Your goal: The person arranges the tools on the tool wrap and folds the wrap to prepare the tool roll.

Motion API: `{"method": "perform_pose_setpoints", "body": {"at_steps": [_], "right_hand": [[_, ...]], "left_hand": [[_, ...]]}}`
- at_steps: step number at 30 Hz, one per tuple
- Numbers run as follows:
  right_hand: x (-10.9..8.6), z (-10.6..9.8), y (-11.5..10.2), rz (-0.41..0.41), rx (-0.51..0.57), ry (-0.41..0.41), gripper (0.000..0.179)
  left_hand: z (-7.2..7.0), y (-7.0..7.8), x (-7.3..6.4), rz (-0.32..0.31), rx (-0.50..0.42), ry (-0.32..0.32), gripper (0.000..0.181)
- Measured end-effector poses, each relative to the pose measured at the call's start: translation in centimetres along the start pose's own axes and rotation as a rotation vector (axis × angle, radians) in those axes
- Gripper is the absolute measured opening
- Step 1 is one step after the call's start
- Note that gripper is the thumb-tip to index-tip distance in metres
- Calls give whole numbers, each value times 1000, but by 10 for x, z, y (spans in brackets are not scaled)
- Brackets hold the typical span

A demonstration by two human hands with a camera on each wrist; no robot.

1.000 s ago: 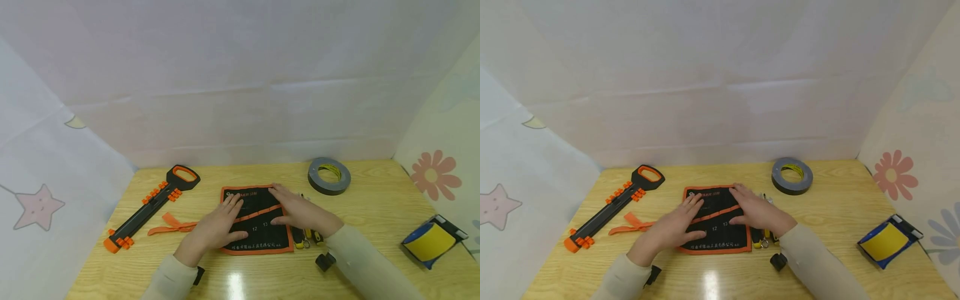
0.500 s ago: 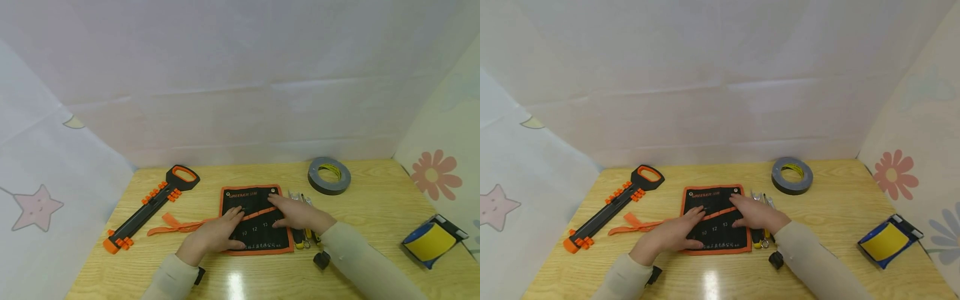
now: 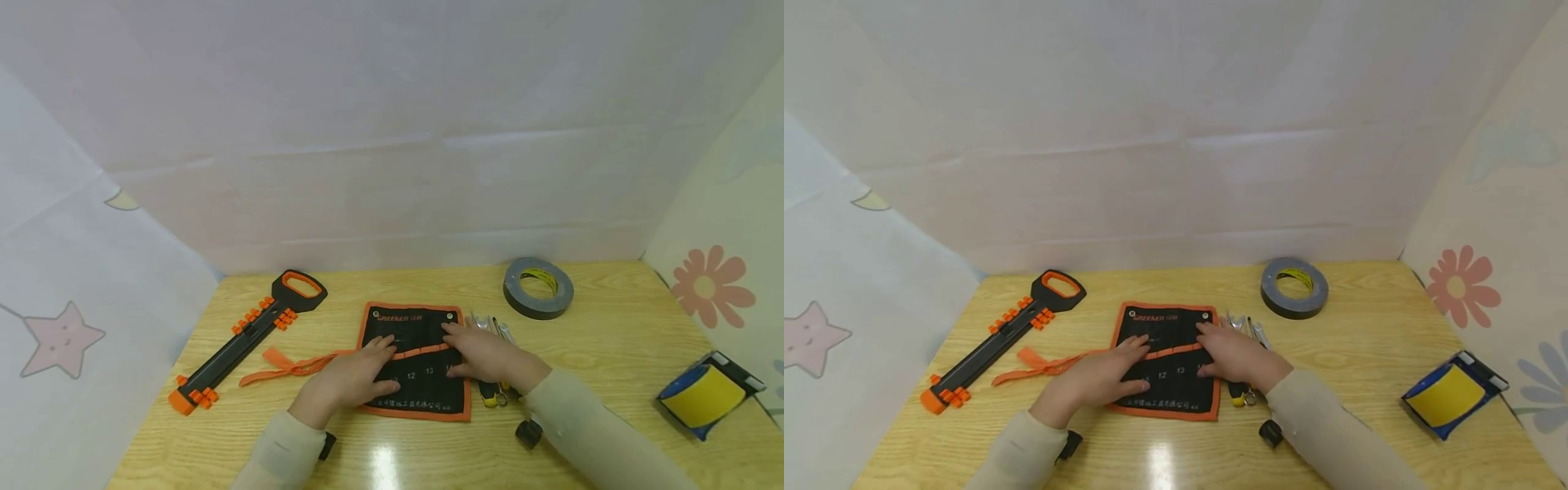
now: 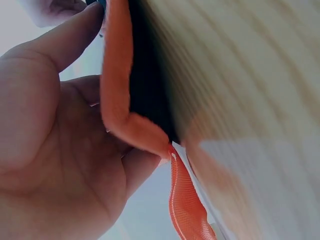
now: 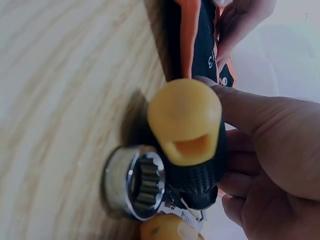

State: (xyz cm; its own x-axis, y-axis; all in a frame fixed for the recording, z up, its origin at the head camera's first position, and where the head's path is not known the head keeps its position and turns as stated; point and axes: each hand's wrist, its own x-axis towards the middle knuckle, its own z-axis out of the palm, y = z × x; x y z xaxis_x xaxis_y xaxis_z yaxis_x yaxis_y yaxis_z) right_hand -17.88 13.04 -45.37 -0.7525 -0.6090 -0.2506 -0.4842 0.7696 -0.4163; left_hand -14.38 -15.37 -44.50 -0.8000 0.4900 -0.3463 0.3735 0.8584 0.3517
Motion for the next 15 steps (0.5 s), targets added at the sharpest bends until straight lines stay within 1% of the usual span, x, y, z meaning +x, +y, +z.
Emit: {"method": "perform_pose_setpoints", "body": {"at_steps": [5,8,11,13,15], "right_hand": [[-6,1,-5,-48,-120,30,60],[-11,1,-10,-81,-189,62,51],[-15,3,-15,-116,-226,104,36],[-18,4,-18,-141,-253,130,30],[-20,4,-20,-155,-258,147,26]], "left_hand": [[-2,-1,5,-17,-6,7,76],[-4,-1,7,-18,3,13,77],[-4,0,9,-11,23,22,79],[-4,0,10,-9,39,27,80],[-5,0,12,-9,50,32,81]]}}
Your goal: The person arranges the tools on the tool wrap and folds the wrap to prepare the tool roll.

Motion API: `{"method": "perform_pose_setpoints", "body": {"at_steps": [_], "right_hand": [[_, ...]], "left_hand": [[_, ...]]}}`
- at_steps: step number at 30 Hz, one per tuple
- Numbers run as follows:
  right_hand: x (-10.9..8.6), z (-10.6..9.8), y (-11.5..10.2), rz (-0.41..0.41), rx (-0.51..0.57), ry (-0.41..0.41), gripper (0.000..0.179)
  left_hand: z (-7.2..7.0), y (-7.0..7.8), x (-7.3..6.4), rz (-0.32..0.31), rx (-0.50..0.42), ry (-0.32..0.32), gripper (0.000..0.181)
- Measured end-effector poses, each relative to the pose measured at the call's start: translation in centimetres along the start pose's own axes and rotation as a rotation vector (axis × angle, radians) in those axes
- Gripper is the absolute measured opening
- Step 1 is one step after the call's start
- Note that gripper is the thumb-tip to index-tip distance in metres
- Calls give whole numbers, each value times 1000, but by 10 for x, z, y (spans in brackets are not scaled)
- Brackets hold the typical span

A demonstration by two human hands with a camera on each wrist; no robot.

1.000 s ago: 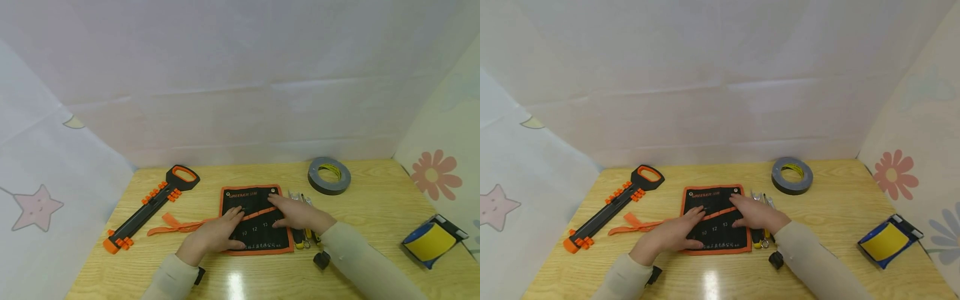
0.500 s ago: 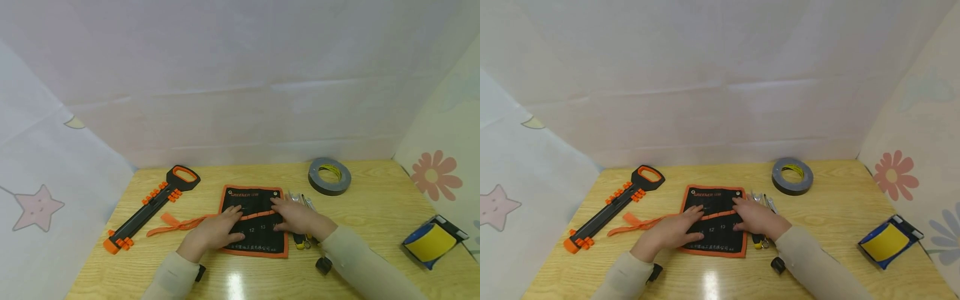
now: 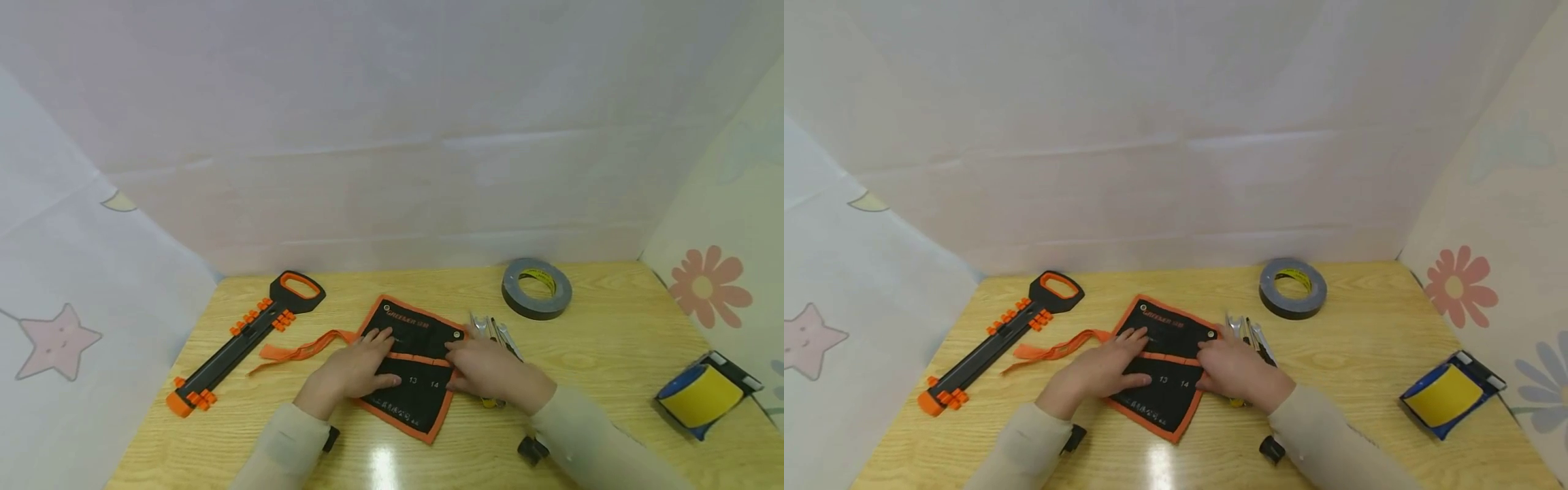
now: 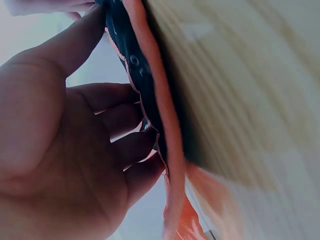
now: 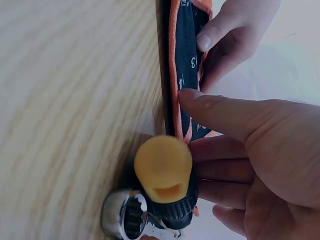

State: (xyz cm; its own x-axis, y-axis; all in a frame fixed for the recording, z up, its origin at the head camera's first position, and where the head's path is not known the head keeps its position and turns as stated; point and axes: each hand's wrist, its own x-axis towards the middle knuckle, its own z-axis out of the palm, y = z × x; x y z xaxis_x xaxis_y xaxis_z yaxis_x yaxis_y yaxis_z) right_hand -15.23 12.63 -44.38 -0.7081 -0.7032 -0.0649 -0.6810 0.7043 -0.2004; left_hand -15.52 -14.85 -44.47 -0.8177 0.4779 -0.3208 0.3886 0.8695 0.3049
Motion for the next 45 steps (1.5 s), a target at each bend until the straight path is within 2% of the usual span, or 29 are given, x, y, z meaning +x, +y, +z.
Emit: {"method": "perform_pose_setpoints", "body": {"at_steps": [11,15,18,22,26,33,39,45], "right_hand": [[-5,1,0,16,109,20,29],[-6,4,3,25,117,27,33],[-6,3,3,31,131,24,37],[-5,-2,5,38,214,21,41],[0,-9,12,28,281,45,40],[19,-9,26,43,283,55,40],[31,-4,33,66,287,1,44],[35,1,34,47,250,-54,45]], "left_hand": [[-4,0,7,-2,1,-19,82],[-5,0,8,2,-9,-23,82],[-5,-1,7,3,-12,-18,82],[-3,-2,5,12,-4,11,81],[-1,-1,-3,12,7,57,81],[-3,6,-24,-50,1,102,80],[0,11,-39,-96,-24,96,77],[5,10,-43,-113,-75,62,72]]}}
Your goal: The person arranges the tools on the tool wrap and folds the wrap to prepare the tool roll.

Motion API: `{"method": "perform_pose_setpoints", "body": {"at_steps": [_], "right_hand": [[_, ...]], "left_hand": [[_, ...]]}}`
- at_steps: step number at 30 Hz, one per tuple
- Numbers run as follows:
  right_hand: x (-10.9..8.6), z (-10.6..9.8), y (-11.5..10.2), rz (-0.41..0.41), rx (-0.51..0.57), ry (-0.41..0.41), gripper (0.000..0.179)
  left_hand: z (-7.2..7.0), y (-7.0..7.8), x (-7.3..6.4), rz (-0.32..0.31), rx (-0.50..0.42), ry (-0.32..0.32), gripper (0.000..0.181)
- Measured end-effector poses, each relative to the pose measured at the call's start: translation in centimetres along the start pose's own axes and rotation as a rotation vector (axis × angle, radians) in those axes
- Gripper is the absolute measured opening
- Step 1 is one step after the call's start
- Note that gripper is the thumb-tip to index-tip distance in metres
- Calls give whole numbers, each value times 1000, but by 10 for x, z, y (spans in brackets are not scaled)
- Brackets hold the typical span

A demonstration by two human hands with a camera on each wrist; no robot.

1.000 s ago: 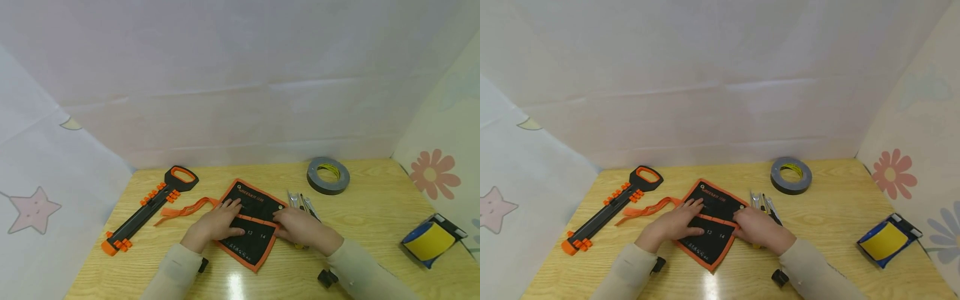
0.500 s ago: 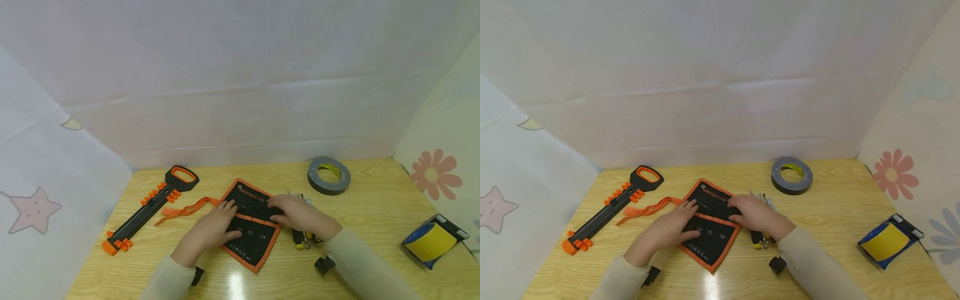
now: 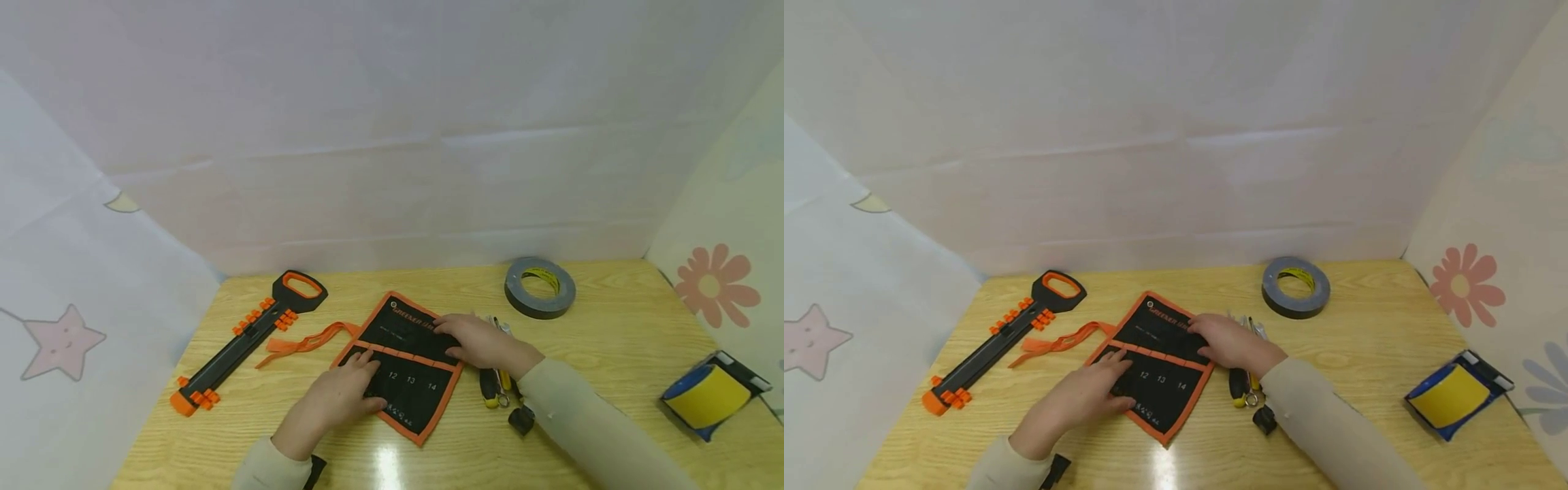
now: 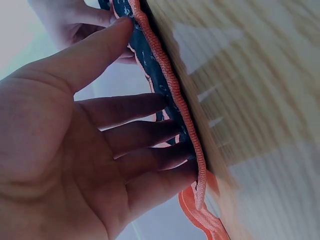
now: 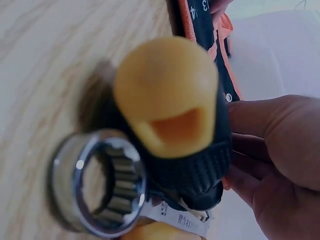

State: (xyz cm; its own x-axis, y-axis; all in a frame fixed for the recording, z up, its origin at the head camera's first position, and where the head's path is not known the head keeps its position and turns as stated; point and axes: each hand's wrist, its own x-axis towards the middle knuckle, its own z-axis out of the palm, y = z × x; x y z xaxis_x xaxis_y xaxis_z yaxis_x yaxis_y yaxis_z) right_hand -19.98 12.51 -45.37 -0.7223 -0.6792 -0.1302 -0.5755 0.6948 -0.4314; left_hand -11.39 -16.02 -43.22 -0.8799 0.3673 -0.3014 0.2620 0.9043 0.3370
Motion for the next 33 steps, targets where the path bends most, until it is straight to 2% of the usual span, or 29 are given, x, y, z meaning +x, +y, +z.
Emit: {"method": "perform_pose_setpoints", "body": {"at_steps": [12,21,33], "right_hand": [[-9,4,-2,-15,-36,17,42],[-17,11,-4,-24,-43,56,43],[-29,18,-14,9,-67,92,42]], "left_hand": [[0,-3,8,-6,-9,-4,76],[-3,-7,19,-37,-4,-12,84],[-8,-14,32,-2,27,-24,85]]}}
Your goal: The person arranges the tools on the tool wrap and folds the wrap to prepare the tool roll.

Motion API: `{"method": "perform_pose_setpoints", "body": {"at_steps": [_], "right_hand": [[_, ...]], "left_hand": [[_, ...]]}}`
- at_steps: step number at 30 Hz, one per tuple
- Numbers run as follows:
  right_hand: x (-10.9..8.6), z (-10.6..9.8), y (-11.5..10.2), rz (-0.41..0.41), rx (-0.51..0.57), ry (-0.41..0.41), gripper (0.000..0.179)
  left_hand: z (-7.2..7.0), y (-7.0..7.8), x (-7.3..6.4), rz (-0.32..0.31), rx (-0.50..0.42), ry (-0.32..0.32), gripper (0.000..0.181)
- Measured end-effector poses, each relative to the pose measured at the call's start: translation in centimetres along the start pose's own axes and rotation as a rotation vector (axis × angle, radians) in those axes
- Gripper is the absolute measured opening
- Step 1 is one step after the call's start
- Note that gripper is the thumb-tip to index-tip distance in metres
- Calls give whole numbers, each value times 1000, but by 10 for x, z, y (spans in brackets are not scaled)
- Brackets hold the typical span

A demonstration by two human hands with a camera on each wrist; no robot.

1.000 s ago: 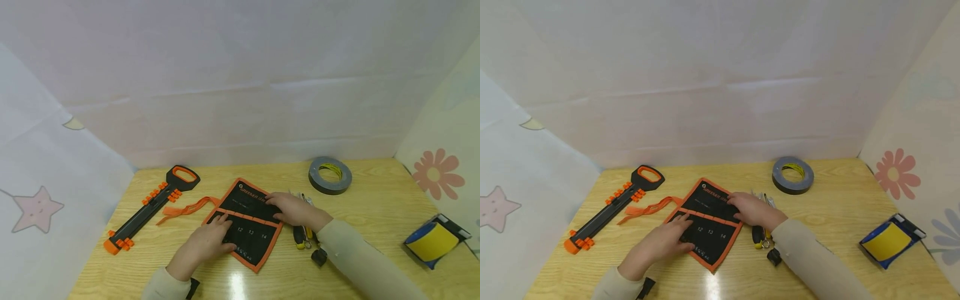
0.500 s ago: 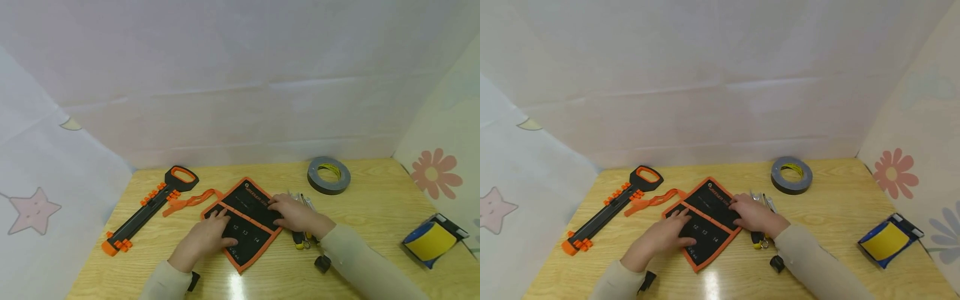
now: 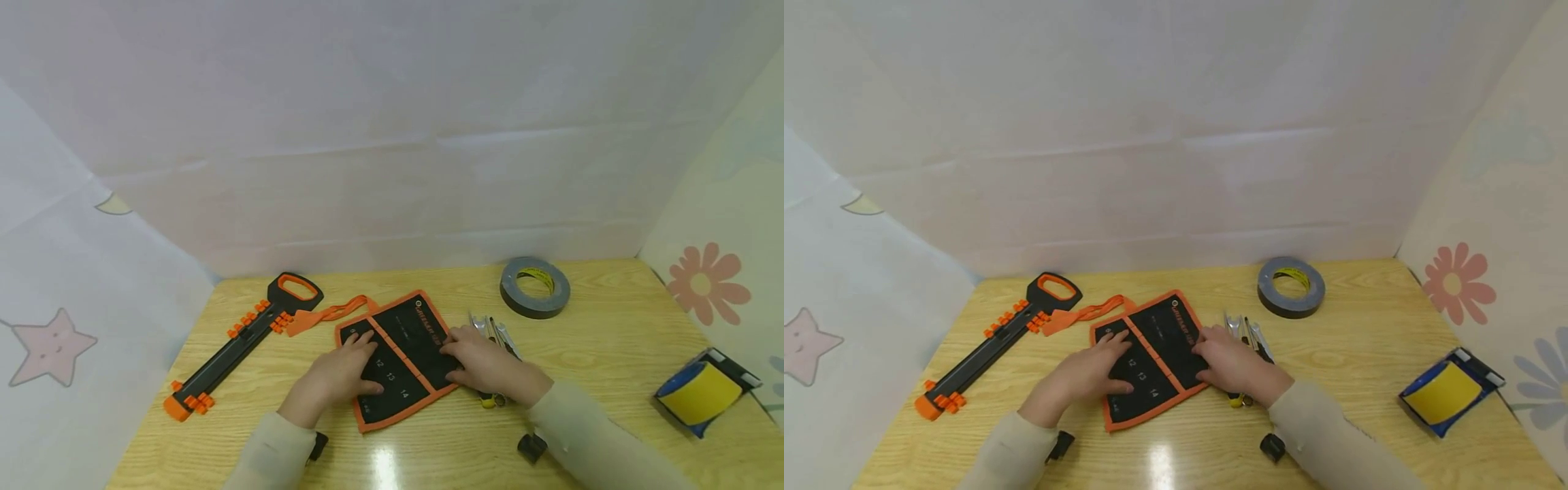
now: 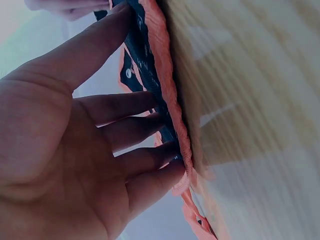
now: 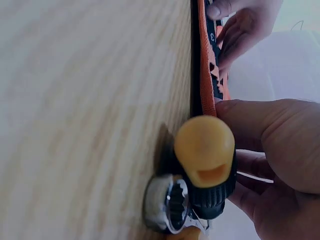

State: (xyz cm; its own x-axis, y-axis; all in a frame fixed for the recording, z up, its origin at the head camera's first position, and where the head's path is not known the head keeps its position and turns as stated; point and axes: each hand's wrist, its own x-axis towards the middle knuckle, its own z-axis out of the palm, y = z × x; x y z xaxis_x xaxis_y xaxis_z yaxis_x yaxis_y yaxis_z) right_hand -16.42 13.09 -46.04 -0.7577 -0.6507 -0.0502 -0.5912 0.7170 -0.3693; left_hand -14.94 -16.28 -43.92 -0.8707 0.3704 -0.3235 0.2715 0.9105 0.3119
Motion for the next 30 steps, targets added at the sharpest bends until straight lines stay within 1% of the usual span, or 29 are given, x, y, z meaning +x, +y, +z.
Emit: {"method": "perform_pose_setpoints", "body": {"at_steps": [5,10,18,22,27,30], "right_hand": [[-6,2,-5,-38,-30,31,40],[-11,2,-9,-59,-59,41,38],[-19,6,-15,-37,-47,71,37],[-23,7,-19,-23,-55,84,37],[-28,8,-25,9,-55,74,36],[-30,9,-27,15,-54,75,35]], "left_hand": [[0,-3,6,10,-6,-7,85],[-2,-6,11,26,-26,-26,86],[-3,-11,16,78,-101,-63,84],[-3,-13,19,91,-125,-72,84],[-2,-15,23,98,-143,-78,84],[-2,-14,23,100,-147,-84,84]]}}
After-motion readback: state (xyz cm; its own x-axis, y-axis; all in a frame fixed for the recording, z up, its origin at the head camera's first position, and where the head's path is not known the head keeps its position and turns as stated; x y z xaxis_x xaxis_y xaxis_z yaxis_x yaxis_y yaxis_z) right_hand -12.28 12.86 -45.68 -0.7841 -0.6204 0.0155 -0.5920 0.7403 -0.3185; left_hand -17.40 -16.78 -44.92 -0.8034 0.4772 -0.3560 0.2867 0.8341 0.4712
